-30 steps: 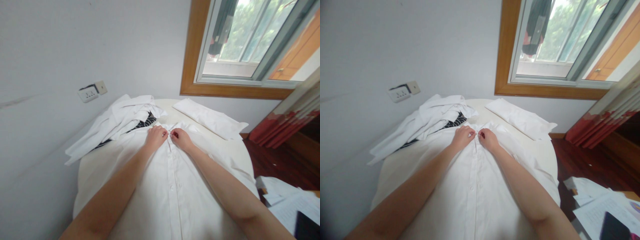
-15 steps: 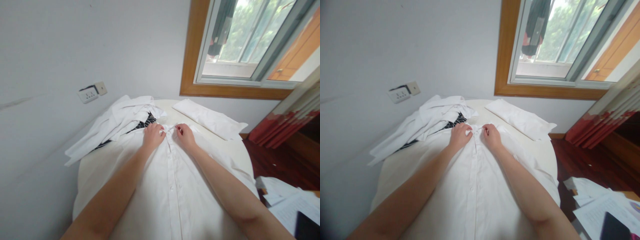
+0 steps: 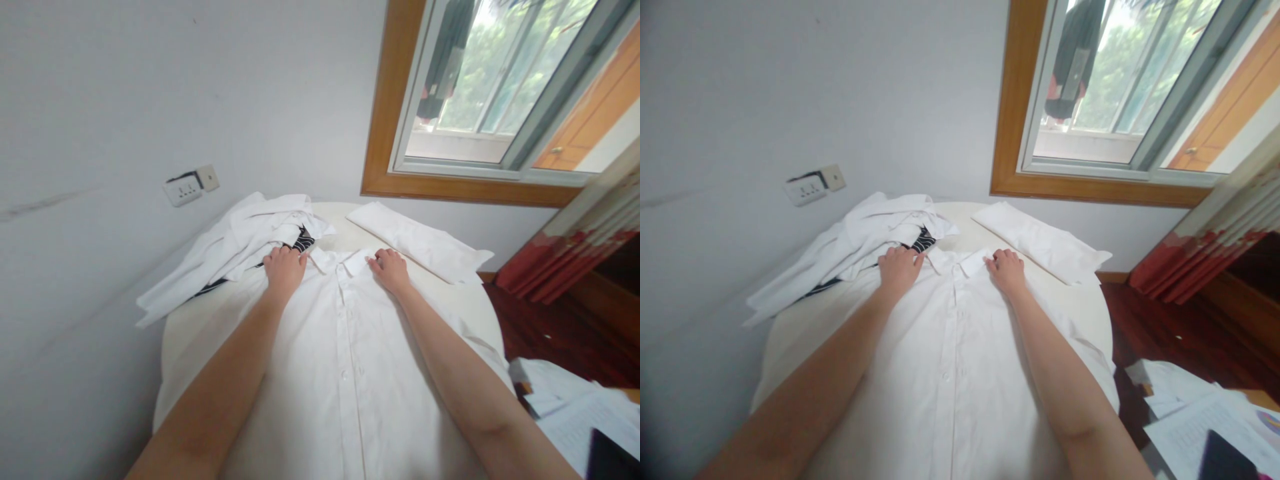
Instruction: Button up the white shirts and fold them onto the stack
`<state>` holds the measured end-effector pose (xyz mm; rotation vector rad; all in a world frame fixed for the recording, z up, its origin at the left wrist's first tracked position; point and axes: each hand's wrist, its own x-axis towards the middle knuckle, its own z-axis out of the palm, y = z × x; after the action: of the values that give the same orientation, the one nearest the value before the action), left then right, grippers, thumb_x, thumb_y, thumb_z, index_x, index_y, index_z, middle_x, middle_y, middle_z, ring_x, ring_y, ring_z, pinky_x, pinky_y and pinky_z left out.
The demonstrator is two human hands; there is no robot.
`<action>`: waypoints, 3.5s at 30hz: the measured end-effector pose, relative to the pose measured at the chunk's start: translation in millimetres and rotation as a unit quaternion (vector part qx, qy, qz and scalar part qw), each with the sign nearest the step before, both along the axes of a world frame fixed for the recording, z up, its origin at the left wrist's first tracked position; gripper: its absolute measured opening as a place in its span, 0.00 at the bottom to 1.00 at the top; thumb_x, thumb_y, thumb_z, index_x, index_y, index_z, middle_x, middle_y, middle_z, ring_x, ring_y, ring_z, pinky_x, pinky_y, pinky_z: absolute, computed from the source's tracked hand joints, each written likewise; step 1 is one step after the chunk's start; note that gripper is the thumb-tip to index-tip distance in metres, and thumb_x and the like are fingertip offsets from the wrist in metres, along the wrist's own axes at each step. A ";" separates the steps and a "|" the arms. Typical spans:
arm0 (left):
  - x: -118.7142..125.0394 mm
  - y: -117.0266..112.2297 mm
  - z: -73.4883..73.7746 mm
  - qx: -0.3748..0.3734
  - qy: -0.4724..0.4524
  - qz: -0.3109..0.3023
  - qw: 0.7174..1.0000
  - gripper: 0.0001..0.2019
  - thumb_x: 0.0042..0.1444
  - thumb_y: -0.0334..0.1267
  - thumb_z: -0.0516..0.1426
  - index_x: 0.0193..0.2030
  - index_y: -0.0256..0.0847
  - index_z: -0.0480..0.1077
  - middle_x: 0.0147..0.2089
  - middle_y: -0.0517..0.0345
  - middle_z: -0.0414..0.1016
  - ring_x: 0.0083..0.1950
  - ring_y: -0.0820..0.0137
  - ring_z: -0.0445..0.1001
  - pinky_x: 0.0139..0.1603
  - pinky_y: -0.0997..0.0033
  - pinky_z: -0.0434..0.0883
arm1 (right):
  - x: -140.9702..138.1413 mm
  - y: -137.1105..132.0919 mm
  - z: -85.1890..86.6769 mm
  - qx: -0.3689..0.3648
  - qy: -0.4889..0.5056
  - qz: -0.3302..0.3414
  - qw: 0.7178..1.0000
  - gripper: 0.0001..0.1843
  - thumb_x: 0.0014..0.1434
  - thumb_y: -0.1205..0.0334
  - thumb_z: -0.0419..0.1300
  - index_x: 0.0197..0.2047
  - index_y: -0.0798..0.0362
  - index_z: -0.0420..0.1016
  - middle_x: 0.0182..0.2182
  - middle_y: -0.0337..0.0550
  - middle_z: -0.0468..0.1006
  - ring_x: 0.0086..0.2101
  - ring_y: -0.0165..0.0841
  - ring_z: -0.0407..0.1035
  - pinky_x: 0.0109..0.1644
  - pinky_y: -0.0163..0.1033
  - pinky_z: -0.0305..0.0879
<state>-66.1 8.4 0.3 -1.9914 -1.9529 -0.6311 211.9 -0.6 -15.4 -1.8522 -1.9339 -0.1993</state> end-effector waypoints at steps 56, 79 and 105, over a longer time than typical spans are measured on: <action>44.9 -43.6 -2.8 -0.060 -0.044 -0.302 0.951 0.09 0.60 0.39 0.51 0.39 0.42 0.72 0.41 0.53 0.71 0.46 0.65 0.67 0.50 0.64 0.64 | -52.7 -54.5 15.1 -0.017 0.067 0.142 0.987 0.11 0.59 0.59 0.57 0.42 0.52 0.76 0.37 0.45 0.72 0.39 0.33 0.67 0.47 0.36 0.60; 61.4 -45.6 -7.1 -0.091 -0.027 -0.228 0.969 0.06 0.59 0.39 0.53 0.37 0.40 0.69 0.41 0.52 0.69 0.46 0.64 0.68 0.48 0.64 0.65 | -66.6 -63.6 19.8 -0.085 0.054 0.100 0.990 0.15 0.55 0.54 0.61 0.40 0.56 0.75 0.40 0.51 0.72 0.40 0.36 0.67 0.45 0.36 0.61; 63.5 -46.9 -6.6 -0.094 0.001 -0.206 0.974 0.12 0.62 0.41 0.48 0.36 0.40 0.70 0.39 0.52 0.71 0.43 0.65 0.70 0.45 0.66 0.65 | -71.2 -63.0 19.2 -0.086 0.029 0.066 0.994 0.08 0.55 0.68 0.55 0.38 0.59 0.73 0.38 0.53 0.71 0.36 0.35 0.67 0.41 0.36 0.61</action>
<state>-2.6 -38.5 -6.3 -2.5455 -1.6560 -0.5478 140.7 -63.6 3.7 -1.8035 -2.0806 0.0653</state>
